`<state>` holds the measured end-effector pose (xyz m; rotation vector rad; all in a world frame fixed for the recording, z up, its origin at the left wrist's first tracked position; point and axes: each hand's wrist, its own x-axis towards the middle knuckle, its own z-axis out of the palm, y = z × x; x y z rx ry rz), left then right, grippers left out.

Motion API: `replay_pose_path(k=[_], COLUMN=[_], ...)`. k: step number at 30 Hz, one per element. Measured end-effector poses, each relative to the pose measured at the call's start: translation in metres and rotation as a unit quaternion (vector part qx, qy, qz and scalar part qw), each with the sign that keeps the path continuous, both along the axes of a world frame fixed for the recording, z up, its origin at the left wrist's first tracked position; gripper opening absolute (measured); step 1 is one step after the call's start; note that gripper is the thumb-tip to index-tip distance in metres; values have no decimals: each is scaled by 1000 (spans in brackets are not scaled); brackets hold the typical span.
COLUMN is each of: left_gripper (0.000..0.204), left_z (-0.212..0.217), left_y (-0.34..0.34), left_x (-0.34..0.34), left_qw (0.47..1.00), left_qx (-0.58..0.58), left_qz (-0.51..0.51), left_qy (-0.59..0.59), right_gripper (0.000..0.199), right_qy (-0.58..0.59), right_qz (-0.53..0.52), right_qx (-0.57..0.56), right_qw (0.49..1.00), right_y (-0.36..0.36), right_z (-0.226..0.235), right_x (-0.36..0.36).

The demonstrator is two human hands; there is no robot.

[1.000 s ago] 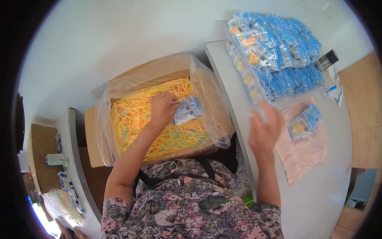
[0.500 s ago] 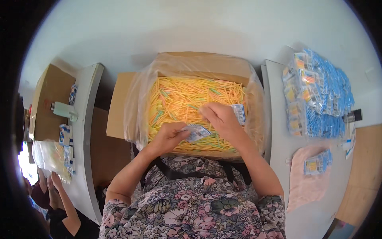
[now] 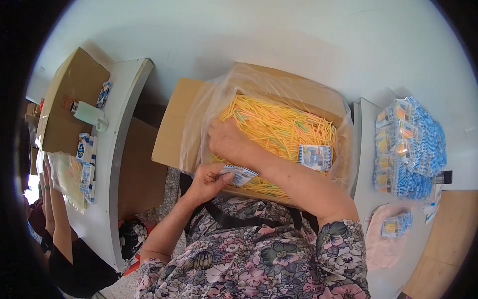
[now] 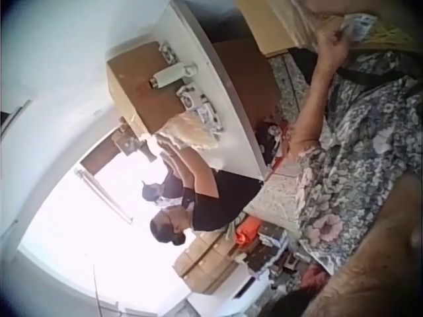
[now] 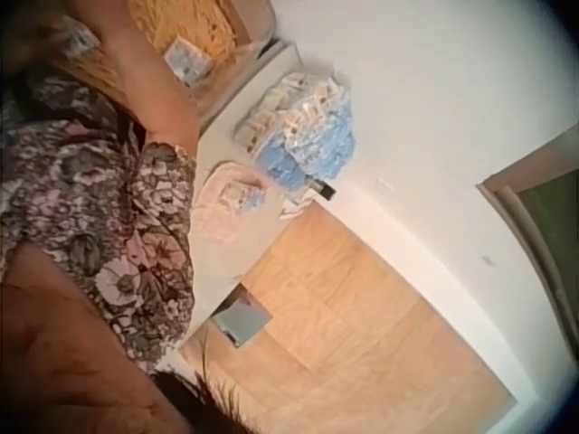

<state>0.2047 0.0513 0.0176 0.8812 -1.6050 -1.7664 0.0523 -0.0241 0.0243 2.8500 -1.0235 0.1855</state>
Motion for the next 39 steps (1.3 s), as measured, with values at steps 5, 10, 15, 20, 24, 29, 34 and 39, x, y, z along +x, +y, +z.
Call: replay_pose_path(k=[5,10,15,20,24,29,34,39], left_gripper=[13,11,12,11,11,8,17,16], left_z=[0,-11,-7,-6,0,7,18,38], left_y=[-2,-1,-2,-2,-3,-3,-8,-19], left_x=[-4,-5,-6,-5,-7,-6,-6,-11], left_qw=[999,999,997,996,991,930,919,843], left_qx=[-32,-48,-59,-58,-105,-339,-356,-462], left_qz=[2,4,-2,-4,-12,43,65,151], left_qy=[-11,-17,-44,-61,-83,-135,-158,-232], right_gripper=[14,14,14,14,9,9,9,6], right_qy=[128,170,189,209,195,170,135,89], right_qz=[21,36,33,42,4,1,-3,40], right_qx=[-88,-99,-96,-120,-125,-138,-59,-90], right_qw=[988,980,977,970,973,976,989,991], right_y=[-1,1,1,6,6,1,0,14], right_z=[7,9,1,14,11,25,30,55], right_x=[6,3,-2,-15,-24,-34,-38,-47])
